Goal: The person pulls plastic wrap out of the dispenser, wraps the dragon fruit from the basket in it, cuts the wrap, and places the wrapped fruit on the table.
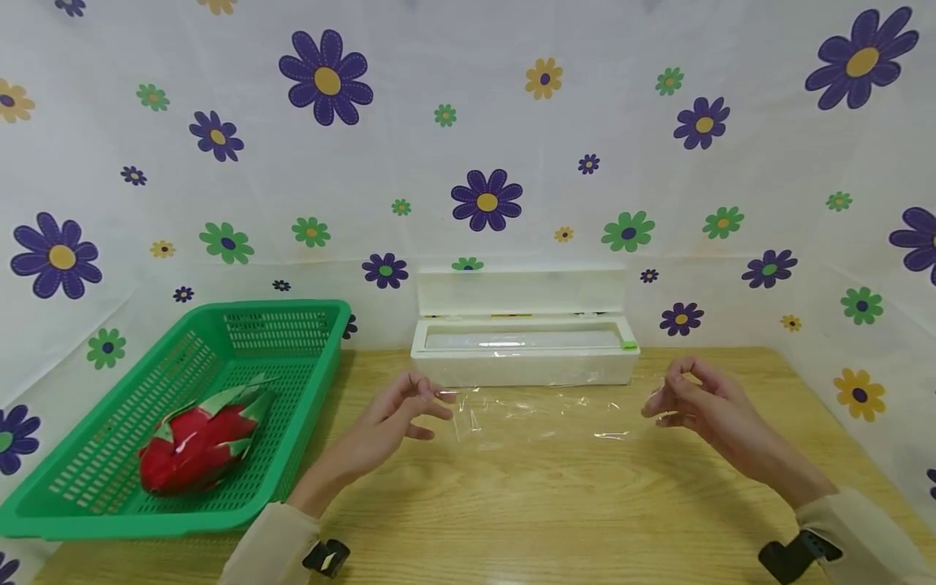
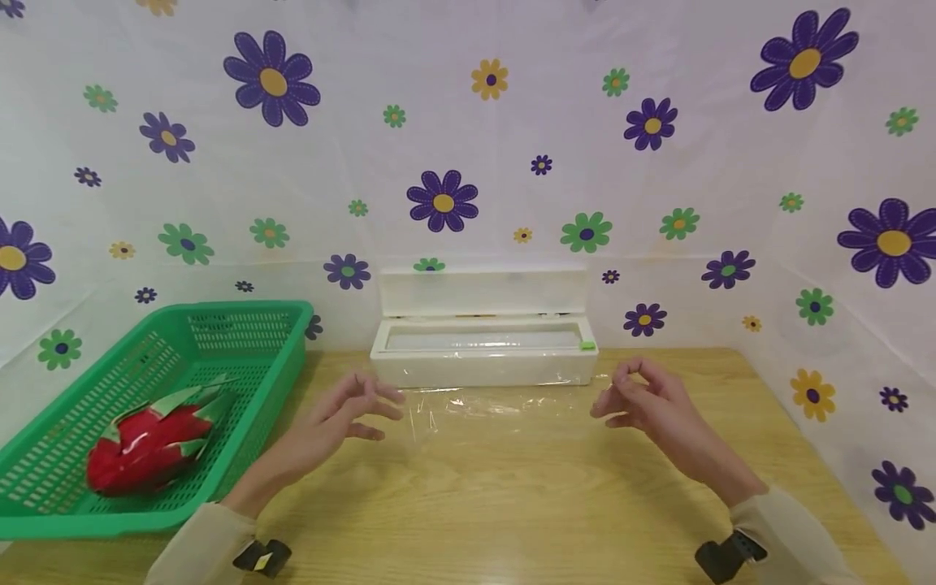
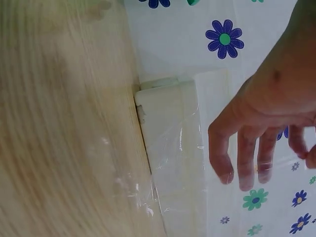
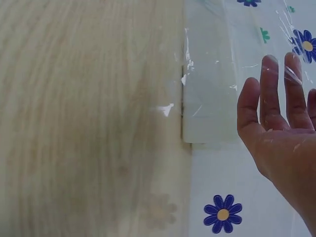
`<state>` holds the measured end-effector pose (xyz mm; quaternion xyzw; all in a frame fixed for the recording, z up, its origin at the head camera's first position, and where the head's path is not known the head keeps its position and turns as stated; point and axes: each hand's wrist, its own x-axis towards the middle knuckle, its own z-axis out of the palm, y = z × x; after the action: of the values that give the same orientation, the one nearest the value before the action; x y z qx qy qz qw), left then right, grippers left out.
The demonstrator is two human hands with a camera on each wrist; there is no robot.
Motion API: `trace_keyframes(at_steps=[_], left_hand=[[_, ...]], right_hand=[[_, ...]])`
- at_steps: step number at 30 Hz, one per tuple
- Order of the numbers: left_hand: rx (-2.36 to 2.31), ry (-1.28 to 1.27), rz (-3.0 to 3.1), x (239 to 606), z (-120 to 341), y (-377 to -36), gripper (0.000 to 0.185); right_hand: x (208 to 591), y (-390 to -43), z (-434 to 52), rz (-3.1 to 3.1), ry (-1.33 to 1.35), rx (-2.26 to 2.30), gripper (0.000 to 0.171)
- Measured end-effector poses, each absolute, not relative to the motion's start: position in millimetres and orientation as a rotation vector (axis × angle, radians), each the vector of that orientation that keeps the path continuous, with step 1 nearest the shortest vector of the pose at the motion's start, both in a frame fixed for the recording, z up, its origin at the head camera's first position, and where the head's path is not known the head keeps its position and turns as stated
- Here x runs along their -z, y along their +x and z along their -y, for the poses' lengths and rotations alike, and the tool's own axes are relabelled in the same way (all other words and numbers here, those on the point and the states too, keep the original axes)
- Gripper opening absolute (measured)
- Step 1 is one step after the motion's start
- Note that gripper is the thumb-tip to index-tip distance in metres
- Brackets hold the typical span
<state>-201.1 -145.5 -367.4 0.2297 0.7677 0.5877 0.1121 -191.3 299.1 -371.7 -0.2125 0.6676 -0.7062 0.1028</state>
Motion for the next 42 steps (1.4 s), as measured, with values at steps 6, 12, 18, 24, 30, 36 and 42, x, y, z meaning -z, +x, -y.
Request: trace_keyframes(at_steps=[6,12,18,24,30,36,42], left_hand=[[-1.579,0.776,-2.172,372.2,151.8,-193.7,0.024],[-1.392,0.825,-2.124,375.0,152.3,-185.4,0.014],[-1.205,0.947,-2.149,379.9,152.5,-178.4,0.009],[-1.116,0.977,-2.186,389.0,151.8,-171.0,0.011],[-0.948,1.069,-2.332,394.0,148.8,-158.4,0.014],[-0.698,1.114,-2.502,392.5,141.0,-143.2,0.019],[-0.534,1.139,-2.63,393.2,140.7,-136.6,0.025]], right_hand=[[380.9,-185.8,-302.6,-1.739,-0.628,2.1,0.02],[383.8,-182.6,-305.6,-1.67,-0.684,1.967,0.041],[384.2,-176.0,-305.1,-1.986,-0.516,1.672,0.053],[393.8,-164.7,-295.2,-2.291,-0.551,1.397,0.051],[406.6,-149.8,-283.3,-2.525,-0.761,1.271,0.044],[415.8,-134.1,-277.1,-2.785,-0.871,1.042,0.034],[424.3,-124.2,-279.7,-2.926,-1.026,0.955,0.033]])
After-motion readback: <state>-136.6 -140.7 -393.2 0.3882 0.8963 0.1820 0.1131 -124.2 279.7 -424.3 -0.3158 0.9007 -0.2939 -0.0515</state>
